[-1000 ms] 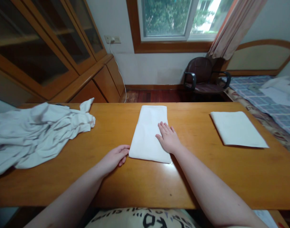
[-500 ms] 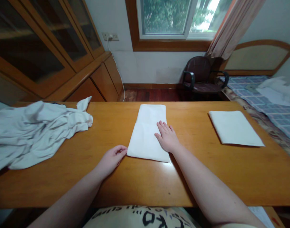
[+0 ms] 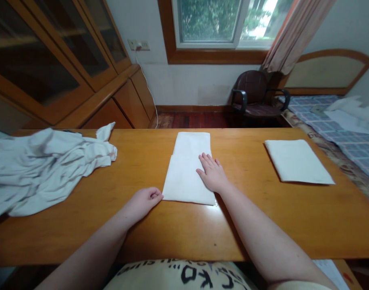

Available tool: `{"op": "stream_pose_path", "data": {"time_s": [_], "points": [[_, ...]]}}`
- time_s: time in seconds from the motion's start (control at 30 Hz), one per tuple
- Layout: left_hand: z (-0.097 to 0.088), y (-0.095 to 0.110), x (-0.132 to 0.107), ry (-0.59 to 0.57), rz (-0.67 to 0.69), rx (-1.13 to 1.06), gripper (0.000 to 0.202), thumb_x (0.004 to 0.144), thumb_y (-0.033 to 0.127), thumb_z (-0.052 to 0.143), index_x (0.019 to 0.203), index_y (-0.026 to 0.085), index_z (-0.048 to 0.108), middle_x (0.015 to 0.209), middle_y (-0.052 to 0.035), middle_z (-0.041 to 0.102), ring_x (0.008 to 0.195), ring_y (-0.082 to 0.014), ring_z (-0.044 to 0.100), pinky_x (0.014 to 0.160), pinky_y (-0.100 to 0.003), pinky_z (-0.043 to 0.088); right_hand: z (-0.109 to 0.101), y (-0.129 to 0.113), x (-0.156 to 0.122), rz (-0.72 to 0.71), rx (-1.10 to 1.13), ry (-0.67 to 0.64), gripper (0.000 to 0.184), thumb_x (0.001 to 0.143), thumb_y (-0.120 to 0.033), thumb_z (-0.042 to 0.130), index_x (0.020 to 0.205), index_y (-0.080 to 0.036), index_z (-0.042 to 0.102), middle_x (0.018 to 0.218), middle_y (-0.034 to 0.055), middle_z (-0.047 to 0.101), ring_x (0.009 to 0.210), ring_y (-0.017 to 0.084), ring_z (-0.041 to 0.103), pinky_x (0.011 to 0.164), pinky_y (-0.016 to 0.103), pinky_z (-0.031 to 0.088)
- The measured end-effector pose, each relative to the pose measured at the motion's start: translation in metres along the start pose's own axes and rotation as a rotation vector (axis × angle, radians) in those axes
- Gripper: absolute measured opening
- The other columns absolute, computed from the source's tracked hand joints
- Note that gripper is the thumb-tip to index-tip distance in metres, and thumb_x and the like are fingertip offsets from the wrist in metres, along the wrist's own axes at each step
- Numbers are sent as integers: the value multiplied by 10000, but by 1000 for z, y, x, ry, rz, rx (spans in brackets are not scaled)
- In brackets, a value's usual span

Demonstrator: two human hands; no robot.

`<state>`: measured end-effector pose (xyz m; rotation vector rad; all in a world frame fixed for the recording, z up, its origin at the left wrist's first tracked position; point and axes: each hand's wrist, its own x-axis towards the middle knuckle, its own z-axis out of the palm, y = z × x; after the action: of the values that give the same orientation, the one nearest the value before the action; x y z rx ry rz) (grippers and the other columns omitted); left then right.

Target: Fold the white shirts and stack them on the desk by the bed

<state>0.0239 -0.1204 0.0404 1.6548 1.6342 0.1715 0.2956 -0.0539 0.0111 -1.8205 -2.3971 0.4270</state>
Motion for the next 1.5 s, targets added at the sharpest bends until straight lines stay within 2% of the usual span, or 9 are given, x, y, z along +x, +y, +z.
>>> {"op": "stream_pose_path", "data": {"time_s": [0.27,0.37,0.5,0.8,0.93,1.1,1.23,1.37,1.5], "points": [[-23,22,1,202,142,252,308,906,336,386,932,177,649,973,-99,676,907,-231,617,795,-329,443,0,0,0,-6,13,5,588,964,-426,312,1493,-173,266,1552,74,207,1430,235,178,1149,483,181],[-12,47,19,189,333,365,338,912,309,412,1129,156,619,1213,-131,618,1132,-247,560,967,-360,411,1,1,-1,-10,37,23,555,969,-375,314,1486,-174,286,1548,79,223,1428,234,188,1147,486,186],[16,64,56,159,560,472,486,925,349,426,1373,162,451,1512,-111,339,1405,-256,265,1138,-416,226,3,4,1,-22,83,42,530,967,-325,314,1478,-188,306,1542,67,245,1426,230,195,1145,484,189],[30,45,80,167,440,528,826,836,634,457,1497,196,226,1571,-149,116,1446,-299,89,1142,-531,110,-3,3,-3,-80,103,99,610,931,-422,414,1475,-165,311,1545,127,216,1435,268,142,1135,532,156],[31,47,80,153,438,519,839,830,644,455,1500,200,213,1572,-150,105,1447,-299,72,1142,-532,97,-6,2,-6,-216,21,-12,616,930,-453,423,1490,-248,270,1551,74,218,1436,265,135,1129,564,139],[26,45,81,96,441,437,841,826,632,481,1495,189,230,1570,-147,91,1446,-308,58,1138,-541,116,-6,32,3,110,-51,86,516,960,-355,367,1452,-202,351,1509,109,328,1413,322,211,1088,645,167],[12,32,84,97,510,262,557,946,447,328,1435,187,380,1543,-100,253,1433,-225,187,1149,-448,192,-8,47,6,184,-90,269,410,939,-210,364,1311,-148,526,1417,146,467,1348,324,360,1070,600,272],[-10,17,86,155,546,206,427,933,283,335,1271,194,580,1395,-70,511,1322,-179,424,1125,-391,286,-13,38,-1,-89,58,376,371,944,-243,379,1235,-156,591,1339,122,555,1264,234,486,1078,440,360],[-30,8,83,28,599,376,454,903,261,384,1336,267,517,1449,-20,443,1366,-201,358,1153,-482,188,-12,30,-4,-293,221,206,362,949,-290,390,1179,-178,646,1295,97,595,1229,199,524,1067,380,395]]}}
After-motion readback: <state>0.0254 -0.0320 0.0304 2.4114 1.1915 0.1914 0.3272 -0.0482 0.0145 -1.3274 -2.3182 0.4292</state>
